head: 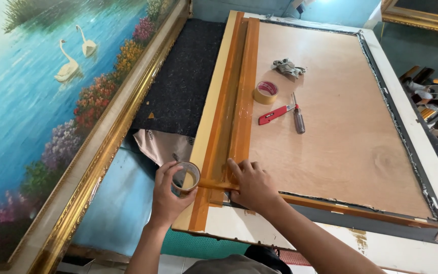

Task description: Applying brown adhesive tape to the edges of a picture frame to secure the backing.

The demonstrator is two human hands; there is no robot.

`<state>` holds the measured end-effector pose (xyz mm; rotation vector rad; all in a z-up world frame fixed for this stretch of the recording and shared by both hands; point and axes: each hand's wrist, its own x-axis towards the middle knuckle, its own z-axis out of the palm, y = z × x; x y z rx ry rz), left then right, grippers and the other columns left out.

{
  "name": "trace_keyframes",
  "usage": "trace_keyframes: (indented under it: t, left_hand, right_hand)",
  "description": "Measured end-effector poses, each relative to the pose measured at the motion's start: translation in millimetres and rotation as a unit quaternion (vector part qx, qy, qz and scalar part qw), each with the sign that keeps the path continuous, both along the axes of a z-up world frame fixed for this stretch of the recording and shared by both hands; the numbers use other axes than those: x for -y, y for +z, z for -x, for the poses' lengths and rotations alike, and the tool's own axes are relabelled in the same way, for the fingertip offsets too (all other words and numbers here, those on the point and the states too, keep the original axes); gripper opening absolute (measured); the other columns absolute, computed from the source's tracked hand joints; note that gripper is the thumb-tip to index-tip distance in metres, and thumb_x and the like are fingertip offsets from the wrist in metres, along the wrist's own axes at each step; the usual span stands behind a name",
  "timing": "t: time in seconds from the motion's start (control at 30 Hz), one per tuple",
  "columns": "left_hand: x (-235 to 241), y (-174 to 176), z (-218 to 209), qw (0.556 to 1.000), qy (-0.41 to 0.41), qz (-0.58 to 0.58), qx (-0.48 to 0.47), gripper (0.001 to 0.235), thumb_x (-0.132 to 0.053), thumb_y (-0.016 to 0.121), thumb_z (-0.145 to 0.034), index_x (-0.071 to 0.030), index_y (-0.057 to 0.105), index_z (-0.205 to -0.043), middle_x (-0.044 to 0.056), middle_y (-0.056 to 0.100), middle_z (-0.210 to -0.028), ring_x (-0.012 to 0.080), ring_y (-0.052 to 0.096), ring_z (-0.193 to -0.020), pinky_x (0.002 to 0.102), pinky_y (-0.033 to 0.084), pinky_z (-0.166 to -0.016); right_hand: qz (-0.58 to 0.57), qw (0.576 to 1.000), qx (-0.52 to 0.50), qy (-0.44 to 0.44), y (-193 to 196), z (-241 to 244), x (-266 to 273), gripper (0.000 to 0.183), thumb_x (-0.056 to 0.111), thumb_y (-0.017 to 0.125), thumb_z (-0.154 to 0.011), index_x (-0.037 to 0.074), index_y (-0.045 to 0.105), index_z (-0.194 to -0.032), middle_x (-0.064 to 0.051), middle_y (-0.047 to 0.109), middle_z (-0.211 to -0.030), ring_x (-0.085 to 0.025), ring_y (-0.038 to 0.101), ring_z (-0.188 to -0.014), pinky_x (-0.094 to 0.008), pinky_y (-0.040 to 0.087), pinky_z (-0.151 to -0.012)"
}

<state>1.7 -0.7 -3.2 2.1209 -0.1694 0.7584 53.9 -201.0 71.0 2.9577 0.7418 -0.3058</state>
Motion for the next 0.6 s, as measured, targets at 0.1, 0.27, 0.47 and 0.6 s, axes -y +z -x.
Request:
trace_keyframes:
  t: [0.1, 0.27, 0.47, 0.6]
  left_hand:
    - [1, 2, 1, 1.0, 0.004, 0.0, 0.0, 0.055, -0.011, 0.076, -0.062, -0.011, 0.048, -0.109, 0.01, 0.043, -0.118, 0.026, 0.046, -0.113, 0.037, 0.044, -0.093]
    - [1, 3, -1, 1.0, 0.007, -0.003, 0.002, 0.056, -0.011, 0.076, -0.061, -0.01, 0.048, -0.109, 0.011, 0.043, -0.118, 0.0262, 0.047, -0.112, 0.035, 0.044, -0.092]
    - [2, -1, -3, 1.0, 0.006, 0.0, 0.013, 0.055, -0.011, 0.076, -0.061, -0.01, 0.049, -0.109, 0.011, 0.044, -0.117, 0.0264, 0.047, -0.111, 0.035, 0.043, -0.093]
    - [3, -1, -3, 1.0, 0.014, 0.002, 0.003, 0.054, -0.011, 0.076, -0.062, -0.011, 0.049, -0.109, 0.011, 0.043, -0.119, 0.0266, 0.046, -0.113, 0.037, 0.042, -0.094]
  right_hand:
    - [0.012, 0.999, 0.043, 0.024, -14, -4, -5, 0.077, 0.044, 0.064, -0.073, 0.016, 0.025, -0.132, -0.015, 0.045, -0.11, -0.032, 0.049, -0.096, -0.038, 0.051, -0.062]
    - [0.033, 0.994, 0.09, 0.062, -23, -13, -8, 0.079, 0.053, 0.06, -0.071, 0.013, 0.026, -0.13, -0.016, 0.047, -0.099, -0.028, 0.052, -0.077, -0.032, 0.049, -0.047]
    - [0.033, 0.988, 0.124, 0.081, -31, -18, -2, 0.082, 0.061, 0.052, -0.071, 0.014, 0.027, -0.132, -0.015, 0.048, -0.095, -0.027, 0.051, -0.073, -0.033, 0.047, -0.043]
    - [-0.021, 0.994, 0.067, 0.078, -14, -15, 9, 0.07, 0.046, 0.058, -0.071, 0.019, 0.028, -0.128, -0.011, 0.047, -0.1, -0.029, 0.051, -0.085, -0.037, 0.049, -0.053]
